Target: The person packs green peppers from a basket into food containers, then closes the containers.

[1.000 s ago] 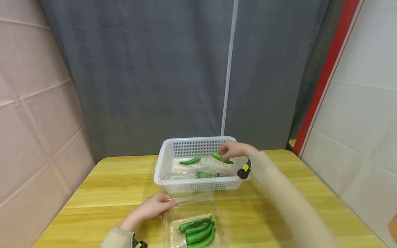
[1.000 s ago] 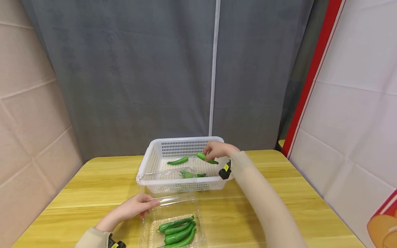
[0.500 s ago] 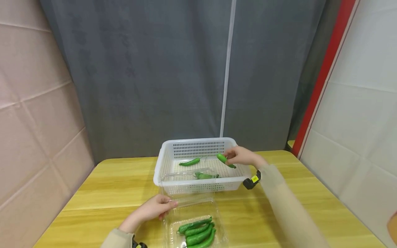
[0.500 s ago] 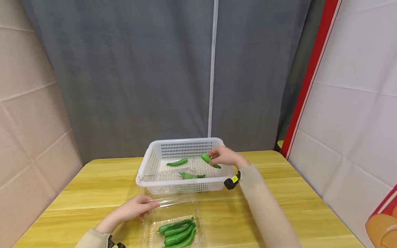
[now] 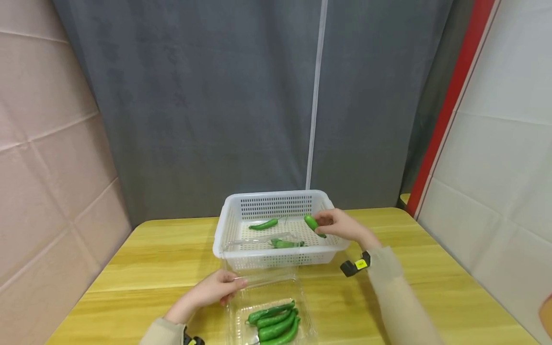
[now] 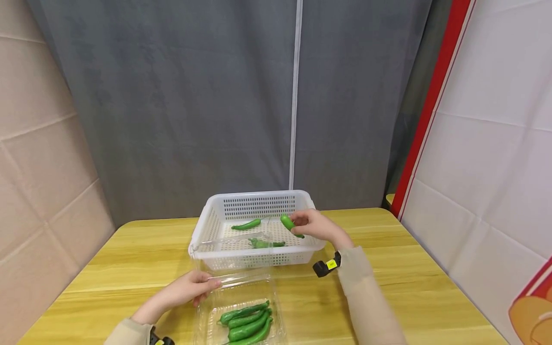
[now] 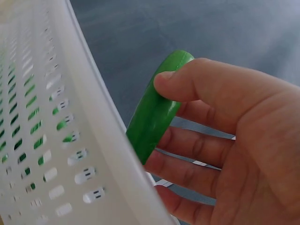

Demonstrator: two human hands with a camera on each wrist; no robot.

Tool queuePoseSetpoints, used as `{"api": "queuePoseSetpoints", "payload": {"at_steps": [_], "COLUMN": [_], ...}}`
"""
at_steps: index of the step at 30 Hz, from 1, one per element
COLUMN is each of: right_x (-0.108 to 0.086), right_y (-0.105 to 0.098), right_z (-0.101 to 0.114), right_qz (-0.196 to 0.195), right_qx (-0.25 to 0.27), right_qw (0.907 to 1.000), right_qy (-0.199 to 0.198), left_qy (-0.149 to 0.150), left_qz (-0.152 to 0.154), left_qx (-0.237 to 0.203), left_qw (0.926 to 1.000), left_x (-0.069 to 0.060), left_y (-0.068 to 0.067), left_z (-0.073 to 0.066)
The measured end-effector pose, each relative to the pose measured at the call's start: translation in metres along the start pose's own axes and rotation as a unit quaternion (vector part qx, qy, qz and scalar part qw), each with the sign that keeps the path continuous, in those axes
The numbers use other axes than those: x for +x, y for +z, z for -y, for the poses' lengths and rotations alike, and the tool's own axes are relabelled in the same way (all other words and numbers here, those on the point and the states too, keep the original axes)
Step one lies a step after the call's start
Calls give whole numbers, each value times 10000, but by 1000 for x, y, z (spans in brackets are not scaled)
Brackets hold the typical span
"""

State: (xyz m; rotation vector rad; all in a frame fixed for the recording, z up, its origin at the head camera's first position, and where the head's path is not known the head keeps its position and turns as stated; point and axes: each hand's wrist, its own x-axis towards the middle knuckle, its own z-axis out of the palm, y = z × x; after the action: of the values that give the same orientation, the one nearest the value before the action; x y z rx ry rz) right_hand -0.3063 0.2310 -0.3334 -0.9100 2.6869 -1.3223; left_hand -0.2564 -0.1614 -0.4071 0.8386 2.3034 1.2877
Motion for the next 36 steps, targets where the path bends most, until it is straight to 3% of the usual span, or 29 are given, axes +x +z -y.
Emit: {"api": "queuePoseSetpoints", "payload": {"at_steps": [10, 20, 36], "right_x": [-10, -14, -28], "right_y": [5, 5, 10], "right_z": [3, 19, 60], "right_qz": [-211, -326, -487], "right_qx": [260, 218, -374], "right_qw": [9994, 9992, 9960], "right_qy": [6, 62, -645], "left_qy": [-27, 67, 167], "left_qz": [-6, -21, 29], "left_qx": [-26, -40, 78], "left_qw": [10000, 10000, 9998], "left_x": [0, 1, 1], "left_y": [1, 0, 2], "left_z": [-1, 2, 3]}}
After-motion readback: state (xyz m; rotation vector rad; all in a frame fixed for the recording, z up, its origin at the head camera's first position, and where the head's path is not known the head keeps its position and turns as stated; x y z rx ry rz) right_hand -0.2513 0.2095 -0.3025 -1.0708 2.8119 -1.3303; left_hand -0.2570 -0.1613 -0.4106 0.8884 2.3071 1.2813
